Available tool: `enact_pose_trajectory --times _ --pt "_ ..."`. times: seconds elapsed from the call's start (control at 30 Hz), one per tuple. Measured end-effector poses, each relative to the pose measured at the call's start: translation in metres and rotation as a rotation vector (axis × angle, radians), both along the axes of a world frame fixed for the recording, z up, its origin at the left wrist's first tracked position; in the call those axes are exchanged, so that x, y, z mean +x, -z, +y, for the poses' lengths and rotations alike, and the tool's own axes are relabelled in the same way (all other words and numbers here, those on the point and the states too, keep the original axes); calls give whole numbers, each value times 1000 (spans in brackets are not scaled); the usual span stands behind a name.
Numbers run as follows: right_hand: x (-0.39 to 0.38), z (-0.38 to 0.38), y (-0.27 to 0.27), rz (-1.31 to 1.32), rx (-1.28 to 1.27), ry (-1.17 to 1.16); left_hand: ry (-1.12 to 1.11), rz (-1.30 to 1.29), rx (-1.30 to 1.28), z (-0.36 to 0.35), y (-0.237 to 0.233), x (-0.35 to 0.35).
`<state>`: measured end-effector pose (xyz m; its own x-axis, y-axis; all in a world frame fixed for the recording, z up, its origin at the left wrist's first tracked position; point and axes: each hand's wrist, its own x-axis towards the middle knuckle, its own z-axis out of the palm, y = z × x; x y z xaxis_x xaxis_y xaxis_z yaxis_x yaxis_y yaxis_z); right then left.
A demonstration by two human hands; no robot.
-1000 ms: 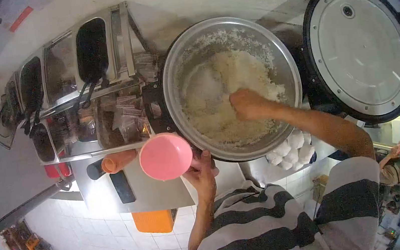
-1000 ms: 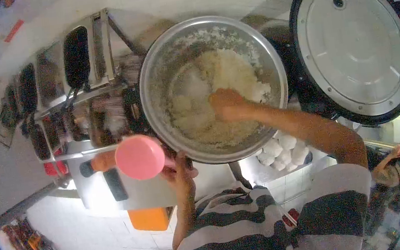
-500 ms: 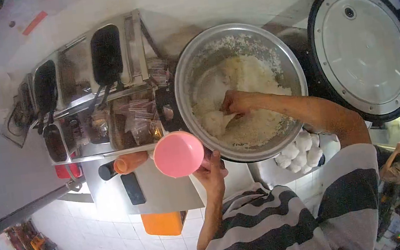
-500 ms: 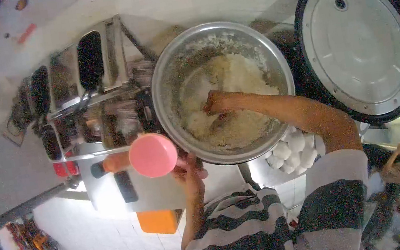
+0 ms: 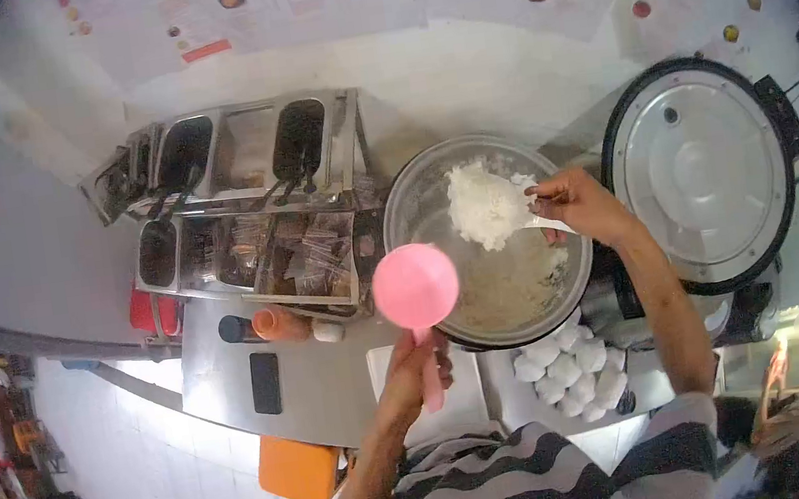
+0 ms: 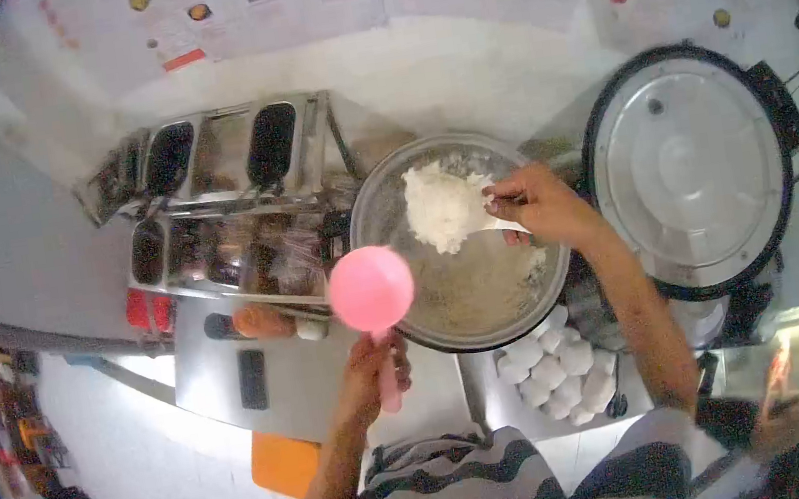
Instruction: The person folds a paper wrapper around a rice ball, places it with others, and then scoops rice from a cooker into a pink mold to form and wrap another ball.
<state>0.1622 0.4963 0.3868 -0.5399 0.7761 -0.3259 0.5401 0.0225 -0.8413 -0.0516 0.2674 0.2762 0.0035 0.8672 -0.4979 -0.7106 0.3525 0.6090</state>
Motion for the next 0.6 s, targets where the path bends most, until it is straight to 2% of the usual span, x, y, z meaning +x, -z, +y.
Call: enact_pose_trajectory --times 0.03,0.1,0.17,0.27,0.4,0.47,0.6 --pt "1 -11 1 -4 22 -16 136 -94 -28 7 0 5" --pt "0 -41 24 41 577 56 106 -125 56 32 -8 34" --pt "-16 -77 37 -199 879 -43 43 -188 -15 55 -12 55" --pt "-21 -117 53 -98 874 64 41 -187 15 70 8 57" --pt "-8 -115 31 -97 770 66 47 -115 20 68 19 56" --pt "-9 -115 30 -71 1059 -38 40 6 33 70 20 61" --pt "-12 -112 37 -195 941 -154 23 165 103 74 22 66"
